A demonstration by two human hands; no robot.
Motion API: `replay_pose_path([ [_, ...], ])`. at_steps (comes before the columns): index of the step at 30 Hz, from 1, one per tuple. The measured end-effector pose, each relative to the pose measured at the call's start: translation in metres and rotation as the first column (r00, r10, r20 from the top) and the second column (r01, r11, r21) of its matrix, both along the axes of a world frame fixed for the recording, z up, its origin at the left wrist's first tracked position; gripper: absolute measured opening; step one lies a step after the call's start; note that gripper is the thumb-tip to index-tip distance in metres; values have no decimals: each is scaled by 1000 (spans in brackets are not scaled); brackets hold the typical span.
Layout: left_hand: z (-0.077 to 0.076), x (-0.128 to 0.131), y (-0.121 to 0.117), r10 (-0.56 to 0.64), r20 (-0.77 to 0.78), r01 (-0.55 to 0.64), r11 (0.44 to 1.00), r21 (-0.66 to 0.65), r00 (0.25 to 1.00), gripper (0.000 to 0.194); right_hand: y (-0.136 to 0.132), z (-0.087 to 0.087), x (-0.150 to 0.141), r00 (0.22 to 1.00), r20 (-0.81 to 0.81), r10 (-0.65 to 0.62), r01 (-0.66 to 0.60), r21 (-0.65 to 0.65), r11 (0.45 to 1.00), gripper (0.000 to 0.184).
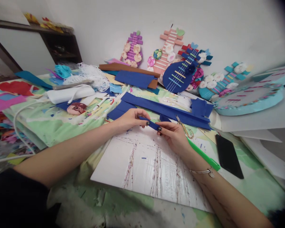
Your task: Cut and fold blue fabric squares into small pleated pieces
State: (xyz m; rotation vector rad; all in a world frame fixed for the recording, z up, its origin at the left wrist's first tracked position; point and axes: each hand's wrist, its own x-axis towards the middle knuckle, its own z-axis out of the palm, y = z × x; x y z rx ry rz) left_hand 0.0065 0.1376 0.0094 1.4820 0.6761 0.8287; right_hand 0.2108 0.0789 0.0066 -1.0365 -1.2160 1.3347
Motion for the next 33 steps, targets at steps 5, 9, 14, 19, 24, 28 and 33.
replay_pose_path([
  [5,3,0,-1,39,-25,-38,999,17,999,17,2,-1,2,998,40,-52,53,-8,999,20],
  [9,2,0,1,98,-46,-96,995,41,994,19,1,3,3,993,71,-94,99,-75,992,21],
  [14,-1,-1,3,112,19,-112,993,23,994,31,-1,8,3,992,98,-81,90,-82,993,22],
  [19,1,3,0,152,102,-155,987,28,983,37,-1,8,0,991,137,-13,20,-47,999,23],
  [24,4,10,-5,197,149,-200,980,5,969,43,-2,6,-4,990,136,24,-10,-102,995,25],
  [28,2,13,-6,260,185,-264,965,-8,948,40,-1,3,-3,989,146,23,-14,-59,998,30],
  [33,-3,14,-5,294,198,-305,952,24,935,31,0,2,-3,990,138,27,-24,-21,1000,26],
])
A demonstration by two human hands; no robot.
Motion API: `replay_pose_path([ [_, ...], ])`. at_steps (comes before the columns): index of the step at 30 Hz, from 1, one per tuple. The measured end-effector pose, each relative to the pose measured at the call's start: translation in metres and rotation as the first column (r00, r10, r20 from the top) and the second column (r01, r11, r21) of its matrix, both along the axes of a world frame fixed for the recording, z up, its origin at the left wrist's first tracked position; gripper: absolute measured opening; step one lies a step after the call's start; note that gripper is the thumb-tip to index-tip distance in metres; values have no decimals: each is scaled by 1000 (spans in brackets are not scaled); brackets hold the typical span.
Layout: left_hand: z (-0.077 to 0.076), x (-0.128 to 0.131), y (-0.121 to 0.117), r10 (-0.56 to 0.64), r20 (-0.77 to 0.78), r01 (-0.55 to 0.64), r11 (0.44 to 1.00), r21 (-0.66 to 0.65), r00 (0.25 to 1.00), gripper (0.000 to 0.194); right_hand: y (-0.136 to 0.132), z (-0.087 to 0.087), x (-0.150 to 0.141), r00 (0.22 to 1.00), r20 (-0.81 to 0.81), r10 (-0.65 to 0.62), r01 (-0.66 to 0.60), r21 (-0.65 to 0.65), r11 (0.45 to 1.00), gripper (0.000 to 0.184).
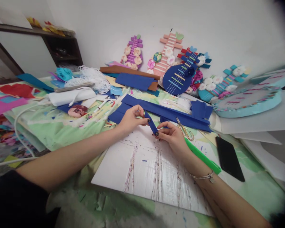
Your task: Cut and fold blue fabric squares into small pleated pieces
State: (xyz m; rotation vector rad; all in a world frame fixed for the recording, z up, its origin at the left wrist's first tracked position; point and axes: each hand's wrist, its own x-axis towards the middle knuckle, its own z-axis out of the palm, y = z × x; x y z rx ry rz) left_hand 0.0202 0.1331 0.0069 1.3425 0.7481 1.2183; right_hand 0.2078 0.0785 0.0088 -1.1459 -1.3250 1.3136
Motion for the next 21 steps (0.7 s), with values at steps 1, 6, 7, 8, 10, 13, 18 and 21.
replay_pose_path([
  [1,-1,0,0,6,-9,-6,1000,17,1000,30,0,0,-1,1000,5,0,0,18,1000,22],
  [6,-1,-2,1,57,-15,-55,995,85,998,23,-4,0,-3,995,88,-39,32,81,996,8],
  [7,-1,-2,1,72,-1,-72,993,94,997,22,-4,0,-3,995,90,-44,36,82,996,10],
  [8,0,-2,0,92,14,-93,990,104,996,22,-4,0,-3,995,90,-42,34,83,996,11],
  [10,1,-1,0,141,38,-144,983,117,989,20,-5,-1,-3,995,90,-29,21,88,996,12],
  [13,3,-1,-2,204,28,-206,972,115,979,10,-4,-1,-2,993,114,-25,13,98,995,13],
  [18,4,-1,-5,191,-60,-185,978,91,980,11,-5,1,-2,991,129,-30,15,112,994,14],
  [21,3,-1,-6,87,-64,-83,995,58,994,27,-7,2,-3,992,129,-10,-3,96,995,18],
])
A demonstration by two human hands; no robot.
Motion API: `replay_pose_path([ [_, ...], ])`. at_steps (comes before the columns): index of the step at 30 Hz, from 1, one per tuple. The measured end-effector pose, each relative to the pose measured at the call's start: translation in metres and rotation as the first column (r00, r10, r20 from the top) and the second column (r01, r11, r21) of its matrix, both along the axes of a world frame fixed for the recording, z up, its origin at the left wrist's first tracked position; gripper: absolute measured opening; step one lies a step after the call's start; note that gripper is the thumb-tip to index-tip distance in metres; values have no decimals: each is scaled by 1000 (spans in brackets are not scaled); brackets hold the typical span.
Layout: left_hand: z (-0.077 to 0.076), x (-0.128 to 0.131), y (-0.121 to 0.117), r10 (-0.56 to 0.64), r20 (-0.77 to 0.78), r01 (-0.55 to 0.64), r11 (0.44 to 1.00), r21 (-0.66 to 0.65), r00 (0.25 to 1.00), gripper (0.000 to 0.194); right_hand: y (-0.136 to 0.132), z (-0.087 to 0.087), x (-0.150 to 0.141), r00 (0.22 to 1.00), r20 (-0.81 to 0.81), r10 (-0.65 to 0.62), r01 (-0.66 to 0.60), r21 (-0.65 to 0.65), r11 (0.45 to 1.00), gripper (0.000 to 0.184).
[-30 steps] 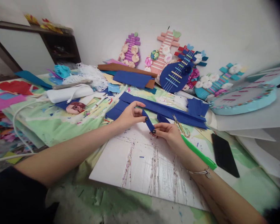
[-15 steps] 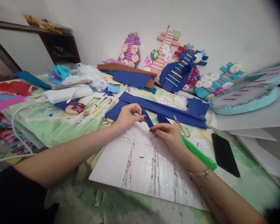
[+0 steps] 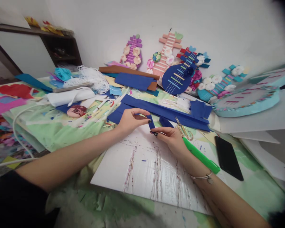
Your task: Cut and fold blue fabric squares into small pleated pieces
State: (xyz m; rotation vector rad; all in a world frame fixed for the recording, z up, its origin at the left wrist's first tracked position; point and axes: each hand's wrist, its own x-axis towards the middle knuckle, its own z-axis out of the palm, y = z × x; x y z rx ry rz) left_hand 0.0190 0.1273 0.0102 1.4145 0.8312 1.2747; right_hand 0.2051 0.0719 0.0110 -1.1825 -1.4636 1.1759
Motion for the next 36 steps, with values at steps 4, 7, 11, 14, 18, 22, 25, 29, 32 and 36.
replay_pose_path([
  [4,1,1,-1,-56,-30,53,996,-75,998,38,-1,2,0,998,18,61,-61,-12,998,23],
  [7,2,1,-2,-93,-31,91,993,-78,995,34,-2,2,0,993,57,104,-104,-6,995,24],
  [11,3,1,-2,-203,7,203,979,5,979,36,-1,0,2,997,13,76,-77,33,996,14],
  [14,1,3,-5,-275,18,274,959,71,961,49,1,-1,4,996,-91,-12,16,44,999,13],
  [18,-1,7,-12,-356,-80,363,927,93,931,58,2,1,-1,991,-113,-68,75,60,995,36],
  [22,-1,10,-17,-379,-185,406,903,139,907,57,0,3,-6,992,-124,-31,39,60,997,43],
  [25,0,10,-19,-371,-246,420,888,188,895,54,0,2,-5,988,-153,-30,39,55,998,38],
  [29,0,9,-20,-373,-270,433,875,217,888,52,3,0,-1,986,-166,-34,45,62,997,38],
  [32,-1,9,-19,-353,-272,419,874,244,895,45,4,0,0,986,-156,-55,70,91,993,37],
  [36,0,7,-16,-260,-374,393,854,340,890,25,3,3,1,986,-142,-83,103,141,985,31],
])
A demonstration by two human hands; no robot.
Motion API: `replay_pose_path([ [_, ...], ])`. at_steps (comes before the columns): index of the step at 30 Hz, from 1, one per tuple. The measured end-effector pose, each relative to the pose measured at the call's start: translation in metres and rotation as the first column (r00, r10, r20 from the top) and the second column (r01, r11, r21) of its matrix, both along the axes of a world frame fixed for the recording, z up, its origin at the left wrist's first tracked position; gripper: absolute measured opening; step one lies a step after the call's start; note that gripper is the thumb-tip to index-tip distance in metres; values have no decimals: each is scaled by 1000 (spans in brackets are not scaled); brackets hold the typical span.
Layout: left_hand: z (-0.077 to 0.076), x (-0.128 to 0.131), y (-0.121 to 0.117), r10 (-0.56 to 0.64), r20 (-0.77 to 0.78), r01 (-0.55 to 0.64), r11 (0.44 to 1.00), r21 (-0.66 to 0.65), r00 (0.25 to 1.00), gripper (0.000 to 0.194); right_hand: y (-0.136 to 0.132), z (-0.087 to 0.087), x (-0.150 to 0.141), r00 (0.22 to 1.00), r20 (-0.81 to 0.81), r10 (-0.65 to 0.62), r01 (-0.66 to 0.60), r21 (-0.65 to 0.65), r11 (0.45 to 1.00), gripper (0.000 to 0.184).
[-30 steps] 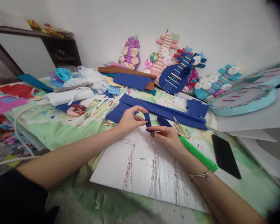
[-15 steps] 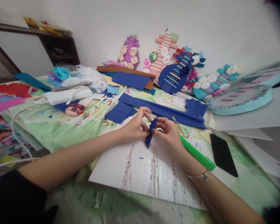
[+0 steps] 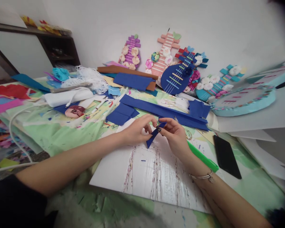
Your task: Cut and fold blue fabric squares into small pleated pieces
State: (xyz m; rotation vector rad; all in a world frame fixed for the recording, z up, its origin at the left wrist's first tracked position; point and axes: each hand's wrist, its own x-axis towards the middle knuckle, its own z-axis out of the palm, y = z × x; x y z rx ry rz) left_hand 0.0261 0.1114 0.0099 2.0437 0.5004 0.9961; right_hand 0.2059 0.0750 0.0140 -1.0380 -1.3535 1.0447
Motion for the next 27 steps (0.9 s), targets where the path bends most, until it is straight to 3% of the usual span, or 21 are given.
replay_pose_path([
  [3,2,-2,2,48,-43,-40,985,169,998,14,-1,2,1,1000,-13,-19,20,43,999,26],
  [5,3,-3,3,70,-55,-57,975,214,996,15,-2,3,1,999,-8,-34,34,63,997,24],
  [12,4,-4,3,109,-33,-95,955,280,994,24,-3,5,2,996,39,-74,70,94,993,22],
  [19,6,-6,2,121,-72,-86,923,376,990,29,-3,6,3,996,16,-91,88,128,988,8],
  [27,4,-7,2,153,-72,-114,915,386,986,30,0,4,7,991,-13,-134,135,96,986,15],
])
